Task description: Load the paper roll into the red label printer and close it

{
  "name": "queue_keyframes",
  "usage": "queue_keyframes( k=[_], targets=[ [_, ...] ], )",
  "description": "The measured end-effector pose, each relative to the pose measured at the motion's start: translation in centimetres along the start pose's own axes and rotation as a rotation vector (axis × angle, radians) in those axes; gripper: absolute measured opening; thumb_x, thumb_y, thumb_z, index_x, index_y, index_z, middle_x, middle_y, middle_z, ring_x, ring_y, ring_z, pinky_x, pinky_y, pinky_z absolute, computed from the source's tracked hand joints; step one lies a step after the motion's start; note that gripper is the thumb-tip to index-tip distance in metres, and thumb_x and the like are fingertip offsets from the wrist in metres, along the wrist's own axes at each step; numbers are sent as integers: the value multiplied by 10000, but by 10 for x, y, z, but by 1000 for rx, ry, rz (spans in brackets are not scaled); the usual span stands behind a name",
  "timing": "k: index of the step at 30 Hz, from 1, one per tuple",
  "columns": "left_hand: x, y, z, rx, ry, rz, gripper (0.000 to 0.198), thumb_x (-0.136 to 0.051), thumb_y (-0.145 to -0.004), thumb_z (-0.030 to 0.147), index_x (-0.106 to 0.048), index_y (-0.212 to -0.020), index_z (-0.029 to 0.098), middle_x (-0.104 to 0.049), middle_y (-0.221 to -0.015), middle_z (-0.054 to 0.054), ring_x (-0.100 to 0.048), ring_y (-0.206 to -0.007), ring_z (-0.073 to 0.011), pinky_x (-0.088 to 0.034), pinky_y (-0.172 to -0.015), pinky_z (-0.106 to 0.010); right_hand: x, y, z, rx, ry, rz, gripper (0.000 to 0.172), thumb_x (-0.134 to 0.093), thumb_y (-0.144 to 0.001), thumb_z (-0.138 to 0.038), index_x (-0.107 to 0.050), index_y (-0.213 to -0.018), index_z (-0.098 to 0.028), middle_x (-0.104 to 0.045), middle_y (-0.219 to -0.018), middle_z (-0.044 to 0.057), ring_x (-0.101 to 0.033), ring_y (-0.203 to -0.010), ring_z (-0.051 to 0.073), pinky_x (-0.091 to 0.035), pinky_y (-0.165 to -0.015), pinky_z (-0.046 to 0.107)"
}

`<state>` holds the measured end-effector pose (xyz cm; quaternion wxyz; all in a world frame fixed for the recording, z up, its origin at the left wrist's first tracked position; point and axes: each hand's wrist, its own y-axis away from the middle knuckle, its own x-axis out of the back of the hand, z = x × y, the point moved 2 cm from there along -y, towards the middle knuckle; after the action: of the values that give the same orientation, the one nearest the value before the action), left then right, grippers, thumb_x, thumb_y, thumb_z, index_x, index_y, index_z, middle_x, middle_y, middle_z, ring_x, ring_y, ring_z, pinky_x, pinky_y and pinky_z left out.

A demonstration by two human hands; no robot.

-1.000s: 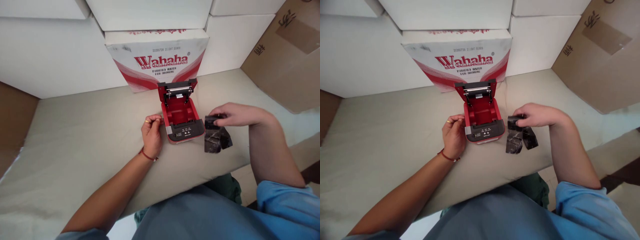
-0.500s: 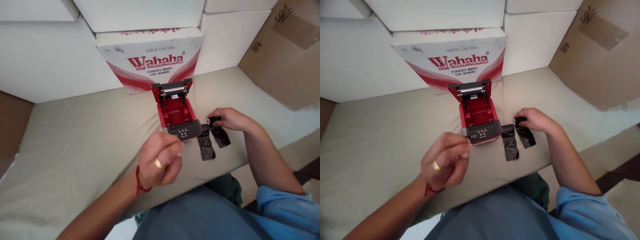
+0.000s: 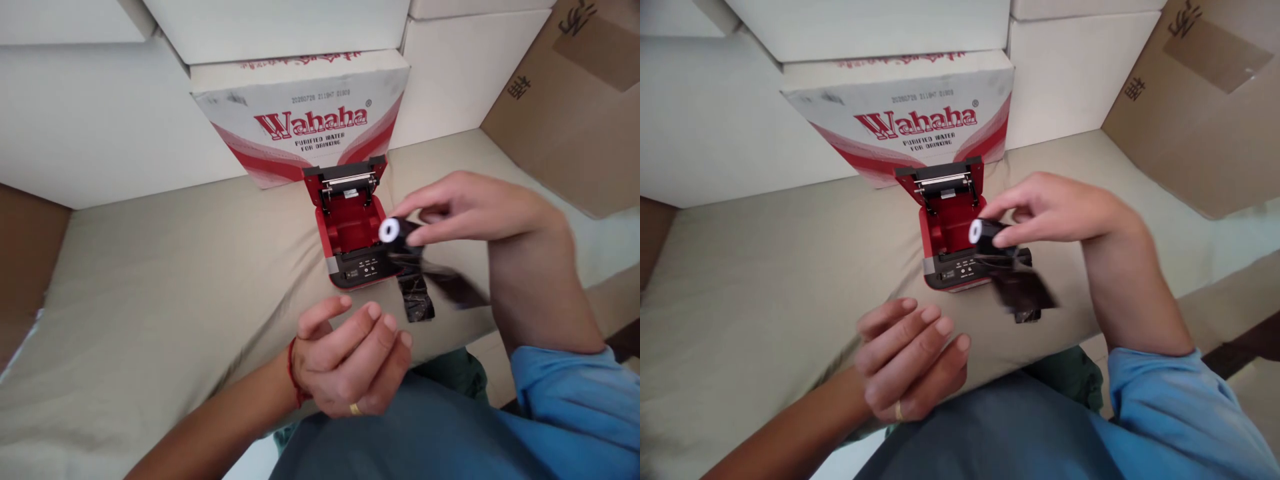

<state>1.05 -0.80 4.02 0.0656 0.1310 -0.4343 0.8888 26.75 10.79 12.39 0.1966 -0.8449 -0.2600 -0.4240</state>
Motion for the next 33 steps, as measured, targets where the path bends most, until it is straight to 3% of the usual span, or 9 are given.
queue_keyframes(
  k=[3,6,10,16,19,23,25,29,33],
  targets=[
    [-12,1,11,-392,-489,16,256,-747,-955,202,-793,-1190,294,-856,-1239,-32,-771,-1234,-254,-542,-1212,-479,-32,-42,-18,31,-10,-260,346,-744,-970,-254,-859,-1296,-259,-875,-1117,-2,-785,-963,190,-563,-873,309],
    [-20,-6,10,-262,-635,-109,304,-620,-1014,202,-765,-1274,142,-870,-1243,-115,-779,-1267,-271,-517,-1193,-476,-56,-58,-29,-106,227,-220,385,-675,-974,-165,-830,-1320,-229,-851,-1309,80,-784,-1161,286,-555,-936,368],
    [-25,-8,4,-195,-694,-170,256,-680,-995,140,-762,-1233,97,-894,-1149,-110,-831,-1118,-264,-553,-1043,-448,-75,-63,-34,-217,465,-243,359,-613,-1017,-198,-804,-1315,-257,-830,-1352,111,-788,-1122,335,-534,-802,390],
    [-26,-5,-1,-214,-739,-204,231,-704,-1016,99,-760,-1240,92,-885,-1233,-113,-836,-1140,-263,-558,-1030,-438,-78,-63,-28,-165,422,-189,341,-641,-998,-157,-819,-1274,-250,-834,-1367,91,-797,-1131,313,-571,-852,393],
    [-24,-5,-2,-203,-743,-228,238,-684,-1035,95,-755,-1262,99,-879,-1264,-109,-829,-1170,-263,-550,-1053,-437,-64,-47,-26,-1,176,3,232,-679,-1028,-217,-853,-1180,-238,-869,-1253,51,-804,-1092,254,-595,-926,366],
    [-24,-4,-2,-222,-714,-211,258,-688,-1045,96,-743,-1295,78,-883,-1246,-113,-833,-1153,-264,-543,-1060,-438,-39,-27,-6,5,-52,653,290,-606,-1133,-427,-847,-1143,-266,-862,-1011,22,-768,-879,193,-608,-840,349],
    [-24,-3,-1,-230,-704,-192,250,-691,-1043,77,-743,-1287,72,-891,-1206,-109,-840,-1124,-258,-535,-1047,-439,-36,-29,9,-22,-65,845,357,-595,-1134,-535,-819,-1248,-282,-857,-1065,53,-768,-928,211,-618,-852,372],
    [-24,-3,1,-233,-720,-172,193,-673,-1059,51,-750,-1233,87,-902,-1138,-87,-846,-1080,-238,-499,-966,-437,-48,-51,33,17,-112,709,528,-532,-1111,-713,-744,-1411,-334,-829,-1289,63,-762,-1233,269,-624,-1048,460],
    [-23,-5,1,-239,-708,-164,164,-645,-1082,58,-747,-1202,104,-904,-1083,-69,-845,-1044,-217,-474,-917,-430,-59,-52,30,50,-100,673,472,-503,-1132,-666,-778,-1347,-348,-794,-1365,76,-725,-1307,291,-569,-1171,517]
  ],
)
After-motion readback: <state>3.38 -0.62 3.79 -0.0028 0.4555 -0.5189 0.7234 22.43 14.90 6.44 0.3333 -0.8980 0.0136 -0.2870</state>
